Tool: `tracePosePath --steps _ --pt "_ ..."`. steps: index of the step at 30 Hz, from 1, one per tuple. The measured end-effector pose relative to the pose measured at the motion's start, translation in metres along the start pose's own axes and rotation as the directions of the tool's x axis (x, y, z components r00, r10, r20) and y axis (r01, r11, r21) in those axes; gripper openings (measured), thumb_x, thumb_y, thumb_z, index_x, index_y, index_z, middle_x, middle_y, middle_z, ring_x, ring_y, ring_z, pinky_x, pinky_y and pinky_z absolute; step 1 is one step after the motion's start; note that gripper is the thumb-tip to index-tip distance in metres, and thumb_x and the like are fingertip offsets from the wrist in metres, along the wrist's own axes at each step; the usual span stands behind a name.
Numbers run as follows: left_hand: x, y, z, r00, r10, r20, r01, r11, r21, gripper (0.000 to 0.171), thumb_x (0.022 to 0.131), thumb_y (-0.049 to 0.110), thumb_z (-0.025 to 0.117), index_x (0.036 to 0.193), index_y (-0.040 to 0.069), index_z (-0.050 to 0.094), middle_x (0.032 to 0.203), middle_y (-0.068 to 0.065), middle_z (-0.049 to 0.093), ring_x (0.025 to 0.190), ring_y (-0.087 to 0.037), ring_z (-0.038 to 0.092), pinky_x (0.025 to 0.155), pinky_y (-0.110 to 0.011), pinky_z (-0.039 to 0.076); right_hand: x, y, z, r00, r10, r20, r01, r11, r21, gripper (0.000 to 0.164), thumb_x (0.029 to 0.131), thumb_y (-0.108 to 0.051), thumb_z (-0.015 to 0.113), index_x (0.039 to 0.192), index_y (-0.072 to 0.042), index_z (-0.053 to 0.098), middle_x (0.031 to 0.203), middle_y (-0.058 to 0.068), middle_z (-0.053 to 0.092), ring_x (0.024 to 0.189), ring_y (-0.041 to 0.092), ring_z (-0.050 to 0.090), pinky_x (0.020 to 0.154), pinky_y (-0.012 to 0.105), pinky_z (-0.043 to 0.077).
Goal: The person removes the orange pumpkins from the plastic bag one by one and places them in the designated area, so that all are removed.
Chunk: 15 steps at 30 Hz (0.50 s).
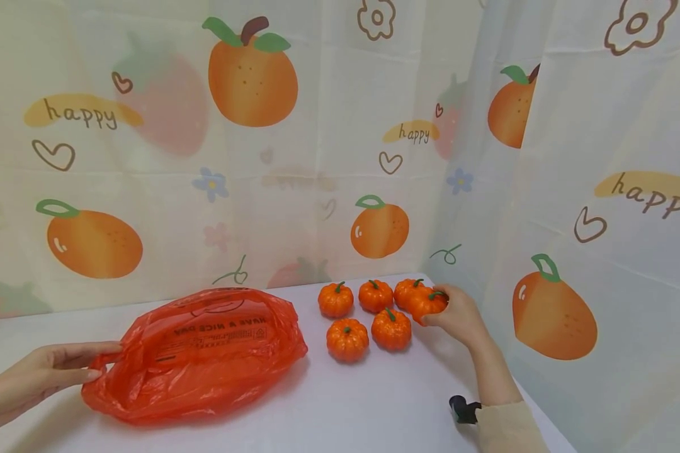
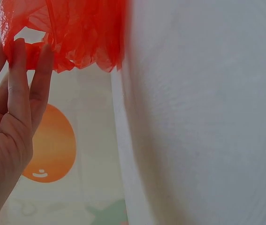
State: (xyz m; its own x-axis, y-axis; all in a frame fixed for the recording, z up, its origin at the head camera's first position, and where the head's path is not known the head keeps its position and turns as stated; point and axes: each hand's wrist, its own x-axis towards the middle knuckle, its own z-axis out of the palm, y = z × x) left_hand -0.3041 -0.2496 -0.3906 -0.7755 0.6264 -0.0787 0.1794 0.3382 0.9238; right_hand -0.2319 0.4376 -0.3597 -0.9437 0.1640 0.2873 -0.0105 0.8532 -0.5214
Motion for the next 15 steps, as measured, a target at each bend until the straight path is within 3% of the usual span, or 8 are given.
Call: tracePosePath --steps 15 --pt "-0.003 -0.001 -0.001 1.000 0.005 0.011 -0.005 1.000 0.003 0.046 0.100 0.010 0.052 0.144 -0.001 0.045 0.128 0.032 0.060 0.113 0.011 0.060 0.088 -0.010 0.049 0.000 0.012 0.004 0.999 0.020 0.033 -0.019 1.000 -0.020 0.067 0.073 -0.021 0.081 0.129 0.006 0.056 0.128 0.029 0.061 0.113 0.042 0.058 0.099 0.058 0.048"
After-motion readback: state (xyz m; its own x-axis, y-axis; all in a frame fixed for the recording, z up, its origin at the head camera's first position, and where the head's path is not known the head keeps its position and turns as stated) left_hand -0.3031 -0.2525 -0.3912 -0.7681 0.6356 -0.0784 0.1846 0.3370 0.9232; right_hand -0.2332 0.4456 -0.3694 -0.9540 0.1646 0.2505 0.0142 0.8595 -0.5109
